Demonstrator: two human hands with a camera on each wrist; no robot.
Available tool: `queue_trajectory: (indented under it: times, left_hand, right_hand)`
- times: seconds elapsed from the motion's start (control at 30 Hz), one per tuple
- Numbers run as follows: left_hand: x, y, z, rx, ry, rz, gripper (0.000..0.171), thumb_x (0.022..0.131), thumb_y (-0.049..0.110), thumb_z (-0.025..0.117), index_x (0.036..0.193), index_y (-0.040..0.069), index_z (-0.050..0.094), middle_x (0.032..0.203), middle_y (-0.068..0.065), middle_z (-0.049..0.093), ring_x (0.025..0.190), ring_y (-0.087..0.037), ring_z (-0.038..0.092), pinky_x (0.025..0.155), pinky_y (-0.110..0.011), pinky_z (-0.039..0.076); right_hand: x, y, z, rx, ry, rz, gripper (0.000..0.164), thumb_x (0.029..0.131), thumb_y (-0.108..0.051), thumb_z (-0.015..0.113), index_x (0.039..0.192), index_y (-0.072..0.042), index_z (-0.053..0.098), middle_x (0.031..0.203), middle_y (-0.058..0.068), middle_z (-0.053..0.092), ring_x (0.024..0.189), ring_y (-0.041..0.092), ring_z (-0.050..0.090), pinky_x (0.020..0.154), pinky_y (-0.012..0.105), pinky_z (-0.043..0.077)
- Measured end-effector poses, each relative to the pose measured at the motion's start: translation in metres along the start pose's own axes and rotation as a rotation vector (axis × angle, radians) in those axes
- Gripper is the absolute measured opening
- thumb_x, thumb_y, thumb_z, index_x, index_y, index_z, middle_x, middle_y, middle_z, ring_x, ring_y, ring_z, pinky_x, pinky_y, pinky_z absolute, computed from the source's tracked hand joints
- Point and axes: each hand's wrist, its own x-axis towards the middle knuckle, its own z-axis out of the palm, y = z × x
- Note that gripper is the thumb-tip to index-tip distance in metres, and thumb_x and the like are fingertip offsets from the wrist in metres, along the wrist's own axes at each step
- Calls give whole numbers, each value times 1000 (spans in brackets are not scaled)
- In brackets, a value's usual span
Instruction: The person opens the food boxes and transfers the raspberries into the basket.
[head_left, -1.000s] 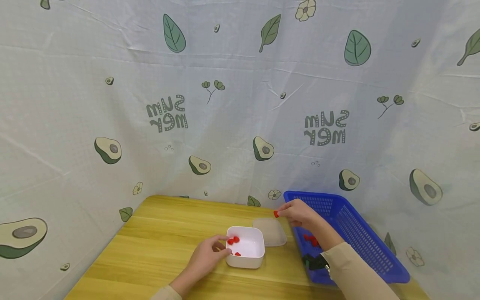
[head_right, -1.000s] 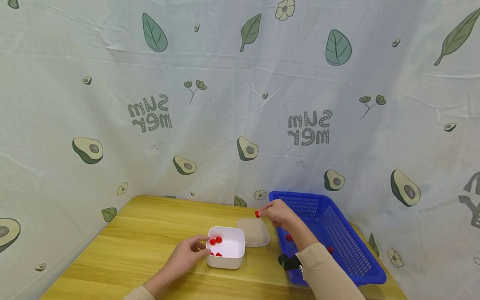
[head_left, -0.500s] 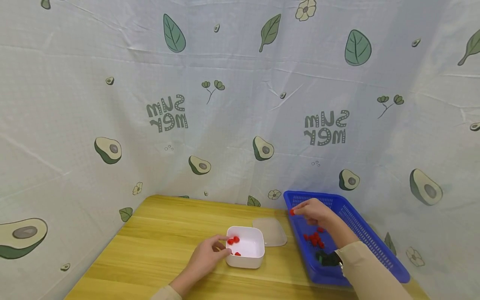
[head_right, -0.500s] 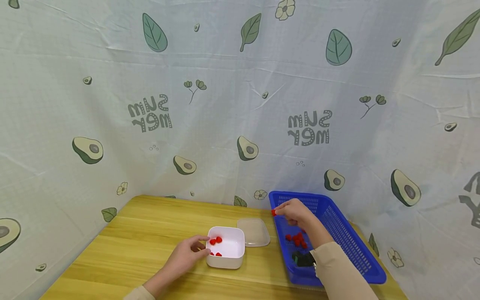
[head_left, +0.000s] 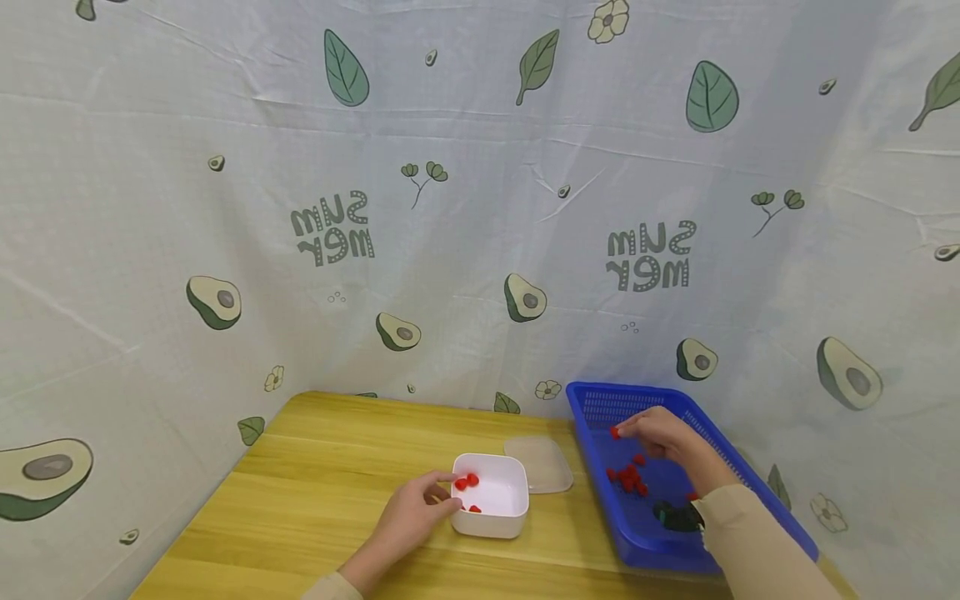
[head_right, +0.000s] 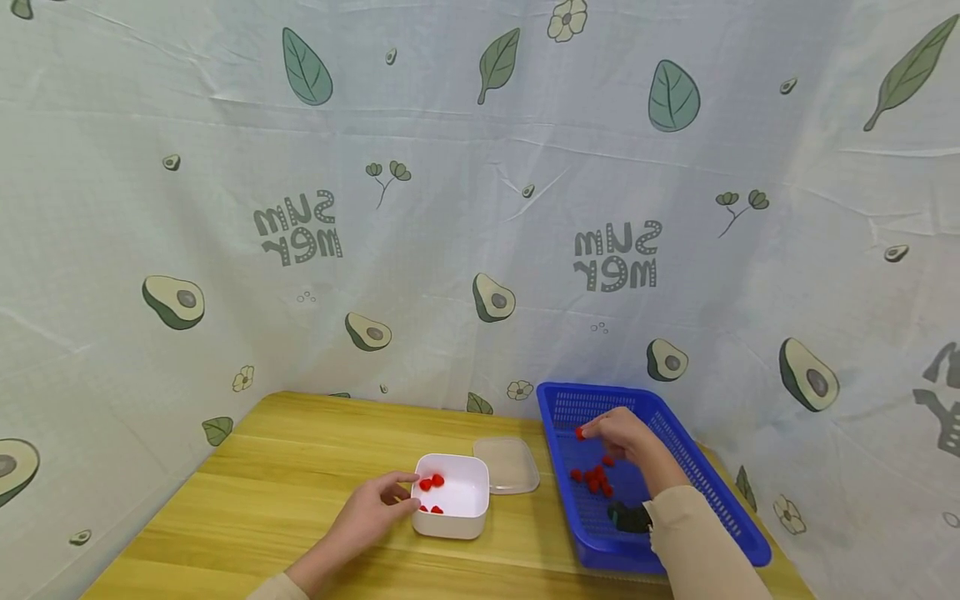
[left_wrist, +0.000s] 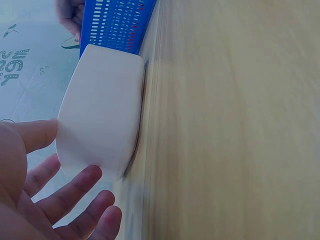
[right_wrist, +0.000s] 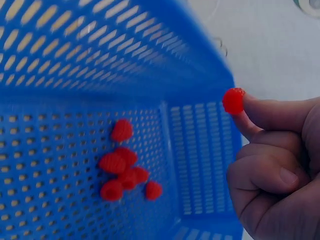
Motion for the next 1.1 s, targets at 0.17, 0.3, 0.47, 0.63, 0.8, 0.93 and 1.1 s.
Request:
queue_trajectory:
  times: [0.17, 0.3, 0.47, 0.63, 0.8, 0.93, 1.1]
  left_hand:
    - [0, -1, 0, 4, 3, 7, 37, 89, 32, 77, 123, 19, 71, 92, 5, 70, 82, -14, 61, 69, -29, 47]
    - [0, 0, 0, 7, 3, 7, 37, 89, 32, 77, 123, 19, 70, 92, 5, 70, 82, -14, 61, 69, -29, 47]
    - [0, 0, 0, 3, 3, -1, 37, 89, 32, 76, 123, 18, 70, 92, 4, 70, 83, -14, 61, 69, -30, 47]
    - [0, 0, 0, -1, 3, -8, 36, 89, 32, 76, 123, 20, 71, 92, 6, 70, 83, -14, 60, 69, -29, 48]
    - [1, -1, 0, 1, 4, -12, 35, 90, 32, 76, 122, 20, 71, 92, 7, 69, 84, -14, 60, 70, -30, 48]
    - [1, -1, 0, -2, 6, -8, 34, 90, 32, 76, 122, 21, 71, 92, 7, 70, 83, -13, 60, 69, -29, 48]
    - [1, -1, 0, -5, 8, -2, 35, 90, 32, 76, 122, 20, 71, 92, 7, 70, 82, -12, 60, 69, -28, 48]
  right_hand:
    - [-2, 11, -6, -32, 27, 48, 15, 91, -7, 65, 84, 5, 69, 48, -7, 29, 45, 9, 25, 46, 26, 26]
    - [-4, 18, -10, -87, 56, 119, 36, 91, -12, 67, 61, -12, 47, 47, -8, 28, 46, 8, 25, 46, 25, 25]
    - [-5, 25, -15, -152, 75, 177, 49, 93, -16, 66, 53, -18, 38, 47, -8, 29, 46, 8, 26, 45, 23, 25]
    - [-6, 29, -20, -205, 66, 208, 52, 95, -17, 64, 52, -19, 34, 48, -8, 29, 47, 7, 25, 45, 22, 25]
    - [-7, 30, -21, -204, 59, 202, 53, 93, -17, 65, 52, -20, 33, 47, -8, 28, 46, 7, 24, 44, 22, 24]
    - [-8, 26, -18, -199, 62, 195, 52, 93, -18, 65, 52, -19, 33, 46, -8, 28, 45, 7, 25, 43, 22, 24]
    - [-6, 16, -11, -181, 44, 137, 43, 92, -18, 66, 57, -16, 39, 46, -8, 28, 44, 7, 24, 43, 23, 25]
